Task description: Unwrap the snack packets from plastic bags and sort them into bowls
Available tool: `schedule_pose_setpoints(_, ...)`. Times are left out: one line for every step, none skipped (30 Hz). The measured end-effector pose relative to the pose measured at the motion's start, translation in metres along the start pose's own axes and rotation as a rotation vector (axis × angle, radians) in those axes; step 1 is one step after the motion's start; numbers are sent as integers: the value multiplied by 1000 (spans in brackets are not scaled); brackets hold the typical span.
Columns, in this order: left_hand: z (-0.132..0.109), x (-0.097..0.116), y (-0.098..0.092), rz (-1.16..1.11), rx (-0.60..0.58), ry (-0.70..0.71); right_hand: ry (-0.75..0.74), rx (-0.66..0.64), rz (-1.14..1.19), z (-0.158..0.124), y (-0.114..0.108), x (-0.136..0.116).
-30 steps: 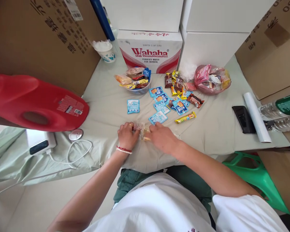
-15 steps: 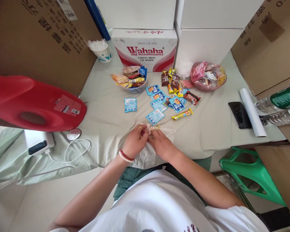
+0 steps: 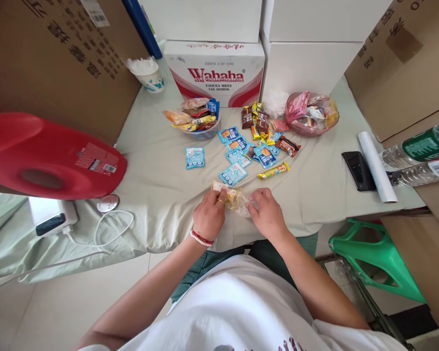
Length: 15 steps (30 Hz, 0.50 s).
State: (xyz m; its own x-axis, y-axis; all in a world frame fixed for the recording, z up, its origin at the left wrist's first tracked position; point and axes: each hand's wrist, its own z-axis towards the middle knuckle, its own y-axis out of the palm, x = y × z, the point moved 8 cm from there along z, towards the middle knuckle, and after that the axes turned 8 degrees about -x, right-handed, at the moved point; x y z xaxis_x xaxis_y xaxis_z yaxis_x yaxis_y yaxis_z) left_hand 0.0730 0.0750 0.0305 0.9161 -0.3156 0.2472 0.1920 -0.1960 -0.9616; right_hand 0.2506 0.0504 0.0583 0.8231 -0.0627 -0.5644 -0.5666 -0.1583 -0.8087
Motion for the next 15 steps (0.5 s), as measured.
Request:
schedule_pose_setpoints(0,2,-1,16,6,7,-18,-12,34,5,-2,-11)
schedule_pose_setpoints(1,4,-3,33,15,14,-43,-20,44,13,-4,-23)
schedule_pose_setpoints(1,6,-5,44,23,22,-70,-31,28,24,-3,-38)
schedule_pose_setpoints(2,8,-7,46,30,28,-94,-53,-11,35,0,-52)
schedule_pose_setpoints(3,7,-10,39,37,30,-109,-85,-58,47,5,-66)
schedule_pose_setpoints(4,6,-14,24,44,35,-115,-125,-102,57,12,-78)
schedule_pose_setpoints(3,3,-18,4,55,49,-116,-166,-138,66,19,-87)
schedule_pose_setpoints(0,-2,-24,-22,77,73,-128,-196,-166,72,26,-94)
schedule_pose_setpoints(-4,-7,-30,-49,107,107,-161,-215,-193,75,31,-101)
schedule_pose_setpoints(-11,-14,-38,-83,151,158,-216,-224,-222,74,36,-106)
schedule_pose_setpoints(-21,-23,-44,-114,206,203,-276,-222,-255,71,38,-109)
schedule_pose_setpoints(-31,-33,-50,-133,255,233,-336,-212,-290,65,41,-110)
schedule_pose_setpoints(-43,-44,-53,-139,305,258,-389,-199,-321,59,43,-109)
schedule_pose_setpoints(-55,-53,-56,-127,361,275,-429,-183,-345,53,44,-106)
schedule_pose_setpoints(-65,-62,-56,-108,401,276,-450,-162,-359,49,46,-102)
